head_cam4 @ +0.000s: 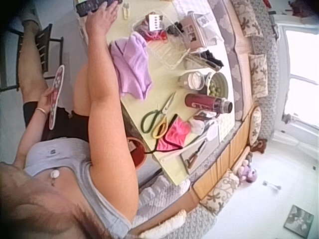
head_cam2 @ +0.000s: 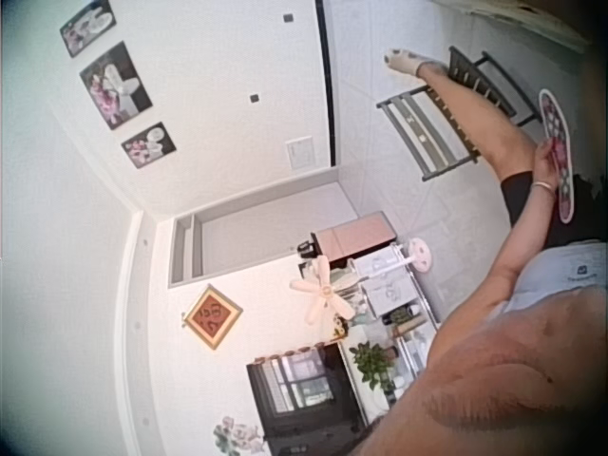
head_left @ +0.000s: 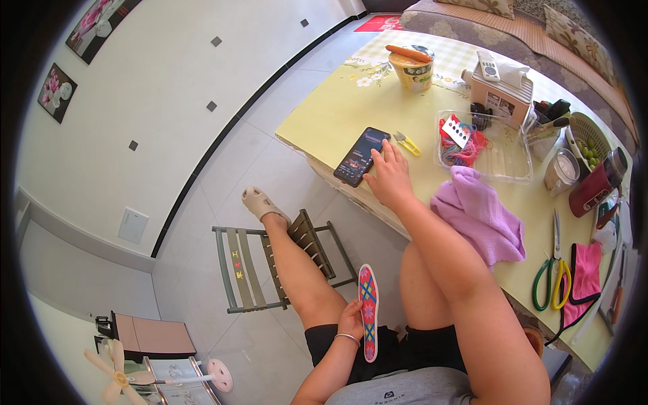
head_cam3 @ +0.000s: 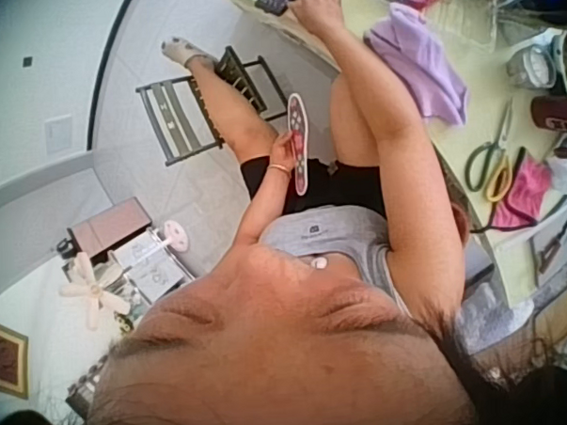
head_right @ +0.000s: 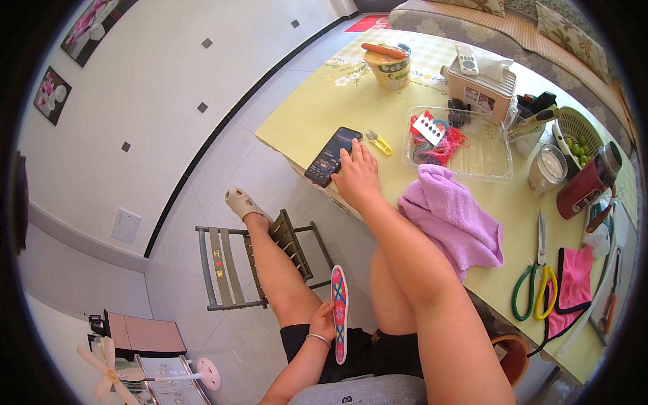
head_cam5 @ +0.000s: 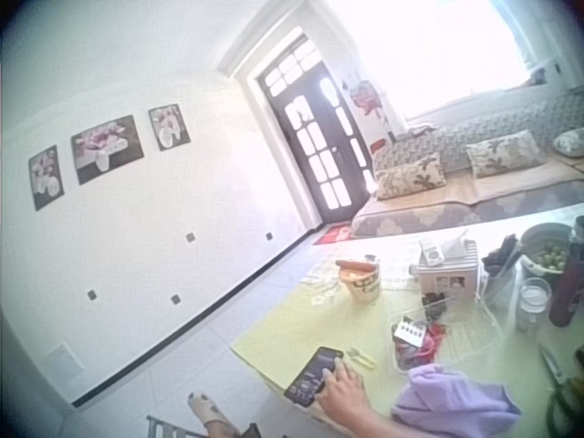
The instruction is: The person embroiders a colorful pattern onto a white shoe sole using a needle and thread, occasionally checking a reference on a phone and cutting thread with scissors.
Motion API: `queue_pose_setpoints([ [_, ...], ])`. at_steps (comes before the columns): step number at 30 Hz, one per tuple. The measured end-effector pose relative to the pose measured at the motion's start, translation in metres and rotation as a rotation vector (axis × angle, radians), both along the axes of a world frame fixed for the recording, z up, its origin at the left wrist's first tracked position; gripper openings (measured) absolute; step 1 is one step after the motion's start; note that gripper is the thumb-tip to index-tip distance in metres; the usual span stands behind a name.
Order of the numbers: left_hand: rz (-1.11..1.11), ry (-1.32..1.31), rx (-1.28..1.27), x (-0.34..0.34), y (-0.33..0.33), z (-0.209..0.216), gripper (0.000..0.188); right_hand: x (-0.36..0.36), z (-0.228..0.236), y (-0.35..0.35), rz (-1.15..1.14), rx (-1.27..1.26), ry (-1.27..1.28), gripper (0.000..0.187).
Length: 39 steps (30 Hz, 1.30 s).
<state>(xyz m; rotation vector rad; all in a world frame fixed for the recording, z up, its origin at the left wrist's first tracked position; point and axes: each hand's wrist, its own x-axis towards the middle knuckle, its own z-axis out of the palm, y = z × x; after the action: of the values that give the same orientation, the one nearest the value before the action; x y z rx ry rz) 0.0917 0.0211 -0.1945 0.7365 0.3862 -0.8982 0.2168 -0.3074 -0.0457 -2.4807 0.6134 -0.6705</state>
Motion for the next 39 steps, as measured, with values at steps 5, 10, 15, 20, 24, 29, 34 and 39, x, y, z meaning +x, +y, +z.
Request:
queue_pose_setpoints([
  [5, 0.007, -0.008, 0.015, -0.001, 0.0, 0.001, 0.009, 0.001, -0.003, -0.001, 0.001, 0.002, -0.011, 0.064],
  [10, 0.004, -0.014, 0.009, -0.001, -0.001, 0.002, 0.009, 0.001, -0.004, -0.001, 0.002, 0.003, -0.022, 0.063],
  [15, 0.004, -0.007, 0.017, -0.001, 0.0, 0.0, 0.009, 0.001, -0.005, -0.001, 0.0, -0.009, -0.034, 0.061],
  [20, 0.001, -0.003, 0.006, 0.0, 0.002, -0.005, 0.01, 0.001, -0.005, -0.001, -0.001, -0.007, -0.048, 0.061],
  [24, 0.004, -0.008, -0.005, 0.0, 0.001, -0.002, 0.009, 0.001, -0.006, -0.002, -0.003, -0.009, -0.066, 0.061],
  [29, 0.004, -0.009, 0.0, 0.0, 0.002, -0.004, 0.009, 0.002, -0.01, -0.003, -0.008, -0.002, -0.106, 0.058],
  [34, 0.004, -0.014, 0.007, 0.0, 0.001, -0.003, 0.009, 0.005, -0.015, -0.005, -0.022, 0.002, -0.198, 0.052],
  [39, -0.012, -0.027, -0.021, -0.001, 0.003, -0.005, 0.01, 0.004, -0.018, -0.008, -0.049, -0.007, -0.351, 0.043],
])
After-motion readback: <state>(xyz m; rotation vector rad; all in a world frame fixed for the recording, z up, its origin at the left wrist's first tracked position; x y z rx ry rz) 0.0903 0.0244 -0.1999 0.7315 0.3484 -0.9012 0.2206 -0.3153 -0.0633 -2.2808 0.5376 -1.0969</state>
